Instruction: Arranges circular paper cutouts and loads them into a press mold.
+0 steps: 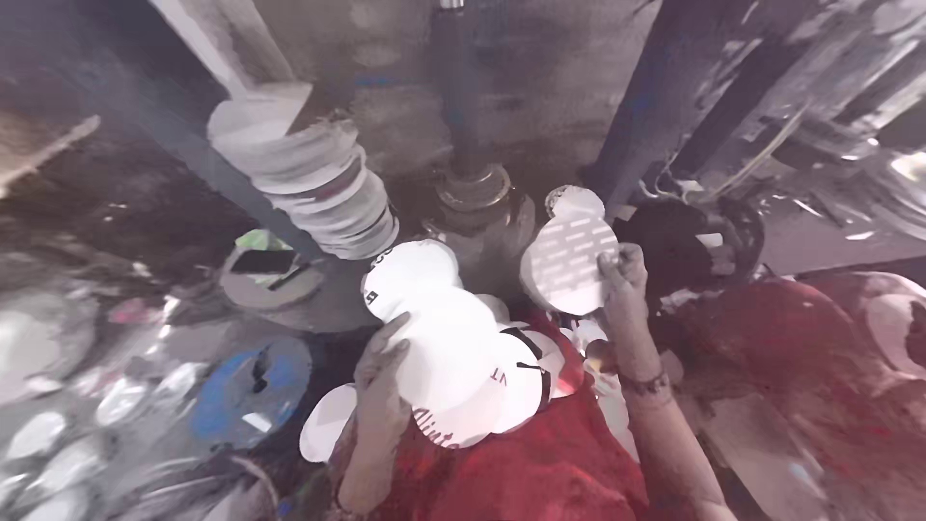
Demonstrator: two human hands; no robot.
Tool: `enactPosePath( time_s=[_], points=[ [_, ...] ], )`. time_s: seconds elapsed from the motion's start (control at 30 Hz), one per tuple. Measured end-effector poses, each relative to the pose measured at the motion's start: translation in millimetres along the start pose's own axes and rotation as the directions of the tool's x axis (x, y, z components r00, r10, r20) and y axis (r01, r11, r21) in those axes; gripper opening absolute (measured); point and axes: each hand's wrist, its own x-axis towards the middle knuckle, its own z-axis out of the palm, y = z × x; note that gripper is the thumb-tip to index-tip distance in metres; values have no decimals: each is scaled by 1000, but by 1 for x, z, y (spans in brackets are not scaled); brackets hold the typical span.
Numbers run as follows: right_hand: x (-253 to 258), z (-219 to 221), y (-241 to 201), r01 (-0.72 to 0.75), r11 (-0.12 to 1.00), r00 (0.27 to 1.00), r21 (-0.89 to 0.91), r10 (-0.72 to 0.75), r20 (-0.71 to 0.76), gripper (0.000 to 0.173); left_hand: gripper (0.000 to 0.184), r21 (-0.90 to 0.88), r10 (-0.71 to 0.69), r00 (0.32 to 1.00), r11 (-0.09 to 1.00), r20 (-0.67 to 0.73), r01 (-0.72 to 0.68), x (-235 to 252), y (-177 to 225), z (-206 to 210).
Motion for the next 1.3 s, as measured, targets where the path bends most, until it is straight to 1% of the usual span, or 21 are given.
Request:
enactPosePath(
  time_s=[0.03,0.1,0.2,0.27,0.33,0.4,0.47,0.6,0.67,0.7,0.73,0.8,0.87,0.9,0.93,1.0,1.03,1.13,1.17,1.23,1.3],
  points=[
    [-7,6,-6,-12,997,1000,82,10,22,17,35,21,3,1000,1000,3,-3,-1,0,5],
    [-26,25,-22,-60,989,997,137,51,63,16,34,9,-13,1000,1000,2,13,-5,0,17],
    [-61,60,-20,19,1000,985,0,-18,171,15,38,-19,-26,999,999,21,26,-11,-1,37],
    [-81,77,-3,46,999,946,-19,-38,321,25,44,16,-2,999,1000,52,1,-15,4,48],
    [-91,90,2,-32,999,902,12,23,430,36,51,55,6,998,998,68,-10,-17,7,51],
    [-95,95,-1,-81,996,862,23,58,504,42,41,30,9,1000,999,18,-10,-19,7,44],
    [-99,102,-1,-40,998,830,42,10,558,34,35,14,43,999,999,10,-43,-21,4,34],
    [-103,126,2,153,988,731,-16,-102,675,34,45,75,83,997,994,7,-83,-26,1,2],
    [-93,146,-1,244,966,688,-84,-112,717,24,35,51,76,997,996,-34,-74,-29,5,-18],
    [-85,159,-4,308,937,702,-167,-106,704,23,26,52,87,992,995,-89,-83,-29,10,-29],
    [-75,171,-6,377,882,723,-283,-89,685,25,24,71,97,984,994,-149,-88,-29,15,-41],
    [-49,194,0,473,684,739,-555,34,673,53,25,84,134,959,990,-249,-117,-28,22,-72],
    [-30,214,12,482,434,759,-761,227,610,80,24,111,170,931,984,-322,-141,-26,30,-103],
    [-27,221,17,475,352,778,-807,259,572,81,23,149,169,925,981,-341,-125,-27,36,-115],
    [-27,226,21,471,319,807,-822,221,548,74,25,182,150,921,979,-358,-88,-30,43,-125],
    [-30,229,20,462,355,846,-813,100,524,60,34,180,70,912,984,-404,5,-34,55,-132],
    [-32,228,16,442,430,853,-787,71,517,55,35,157,53,909,988,-414,14,-35,54,-135],
    [-44,223,7,271,816,882,-510,2,471,44,26,116,76,919,993,-386,-34,-34,36,-138],
    [-53,222,2,211,890,871,-404,17,492,43,25,105,77,936,994,-344,-43,-34,29,-137],
    [-82,222,-21,194,936,771,-295,40,636,41,29,98,14,964,995,-266,13,-35,20,-131],
    [-106,225,-34,247,937,594,-247,55,803,34,22,102,-26,964,993,-265,55,-36,21,-114]
  ],
)
